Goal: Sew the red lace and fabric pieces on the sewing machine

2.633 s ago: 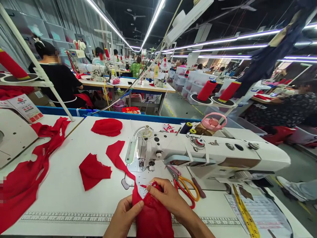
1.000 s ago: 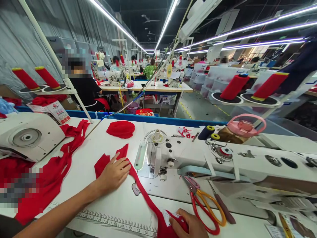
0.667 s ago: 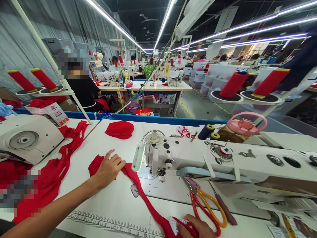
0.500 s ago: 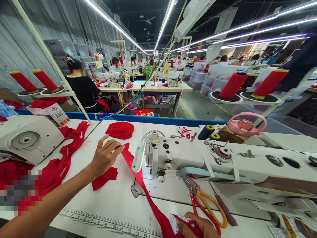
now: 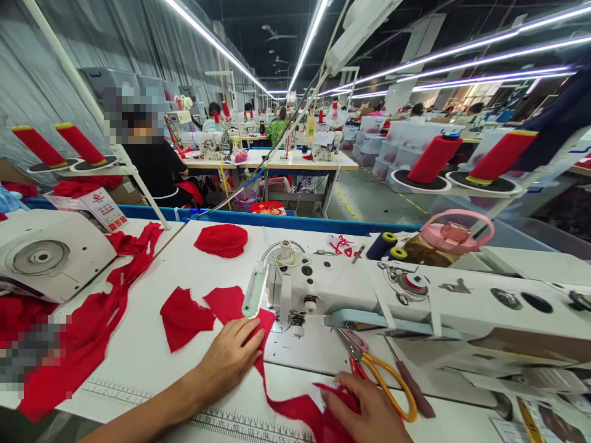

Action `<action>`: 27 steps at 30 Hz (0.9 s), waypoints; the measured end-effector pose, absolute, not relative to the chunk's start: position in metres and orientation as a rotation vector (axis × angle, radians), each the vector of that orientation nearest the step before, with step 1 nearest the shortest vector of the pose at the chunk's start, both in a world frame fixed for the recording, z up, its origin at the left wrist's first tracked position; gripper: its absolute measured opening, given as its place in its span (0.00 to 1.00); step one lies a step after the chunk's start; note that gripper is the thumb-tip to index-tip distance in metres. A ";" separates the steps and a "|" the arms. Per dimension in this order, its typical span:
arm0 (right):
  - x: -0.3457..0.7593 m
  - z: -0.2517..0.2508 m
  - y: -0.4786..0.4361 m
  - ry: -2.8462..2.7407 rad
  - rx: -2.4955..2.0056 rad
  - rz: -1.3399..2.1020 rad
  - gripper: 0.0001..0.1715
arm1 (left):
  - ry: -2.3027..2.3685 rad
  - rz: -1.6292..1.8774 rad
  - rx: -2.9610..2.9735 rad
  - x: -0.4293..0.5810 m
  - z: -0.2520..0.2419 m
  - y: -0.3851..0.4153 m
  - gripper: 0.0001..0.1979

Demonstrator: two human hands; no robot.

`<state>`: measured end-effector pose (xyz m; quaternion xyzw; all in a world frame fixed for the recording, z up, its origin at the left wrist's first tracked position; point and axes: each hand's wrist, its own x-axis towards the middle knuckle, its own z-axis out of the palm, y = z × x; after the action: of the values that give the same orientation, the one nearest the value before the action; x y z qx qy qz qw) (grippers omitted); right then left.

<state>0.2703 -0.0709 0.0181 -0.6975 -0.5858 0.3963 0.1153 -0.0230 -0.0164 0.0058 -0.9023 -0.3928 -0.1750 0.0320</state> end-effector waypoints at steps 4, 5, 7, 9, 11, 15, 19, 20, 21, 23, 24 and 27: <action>0.244 0.023 -0.034 -2.153 -1.931 0.401 0.20 | -1.239 -0.543 -2.682 -0.011 -0.001 -0.026 0.15; 0.240 0.019 -0.027 -2.180 -1.926 0.134 0.18 | -1.270 -0.536 -2.674 -0.010 -0.002 -0.027 0.15; 0.236 0.011 -0.019 -2.139 -1.934 -0.233 0.15 | -1.306 -0.528 -2.673 -0.009 -0.003 -0.028 0.15; 0.233 0.004 -0.020 -2.078 -1.927 -0.397 0.15 | -1.276 -0.543 -2.707 -0.008 -0.006 -0.026 0.17; 0.228 0.001 -0.028 -2.073 -1.735 -0.541 0.16 | -1.246 -0.560 -2.770 -0.007 -0.009 -0.025 0.19; 0.219 -0.002 -0.044 -2.246 -1.225 -0.434 0.19 | -1.387 -0.514 -2.932 -0.006 -0.009 -0.024 0.26; 0.226 -0.006 -0.036 -2.300 -1.220 -0.396 0.16 | -1.426 -0.447 -3.026 -0.002 0.000 -0.023 0.28; 0.229 -0.007 -0.031 -2.301 -1.227 -0.380 0.16 | -1.427 -0.444 -3.020 -0.001 0.001 -0.023 0.27; 0.232 -0.007 -0.026 -2.299 -1.225 -0.361 0.15 | -1.433 -0.446 -3.008 0.001 0.002 -0.022 0.27; 0.237 -0.008 -0.017 -2.301 -1.208 -0.350 0.15 | -1.463 -0.449 -2.977 0.004 0.003 -0.021 0.26; 0.238 -0.009 -0.013 -2.308 -1.197 -0.364 0.15 | -1.484 -0.450 -2.962 0.006 0.003 -0.021 0.25; 0.237 -0.009 -0.004 -2.338 -1.161 -0.416 0.18 | -1.518 -0.464 -2.933 0.009 0.001 -0.019 0.24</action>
<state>0.2371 -0.0036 -0.0085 -0.4258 -0.8571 -0.1526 0.2465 0.0092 -0.0193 0.0010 -0.8754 -0.4530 -0.1386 -0.0965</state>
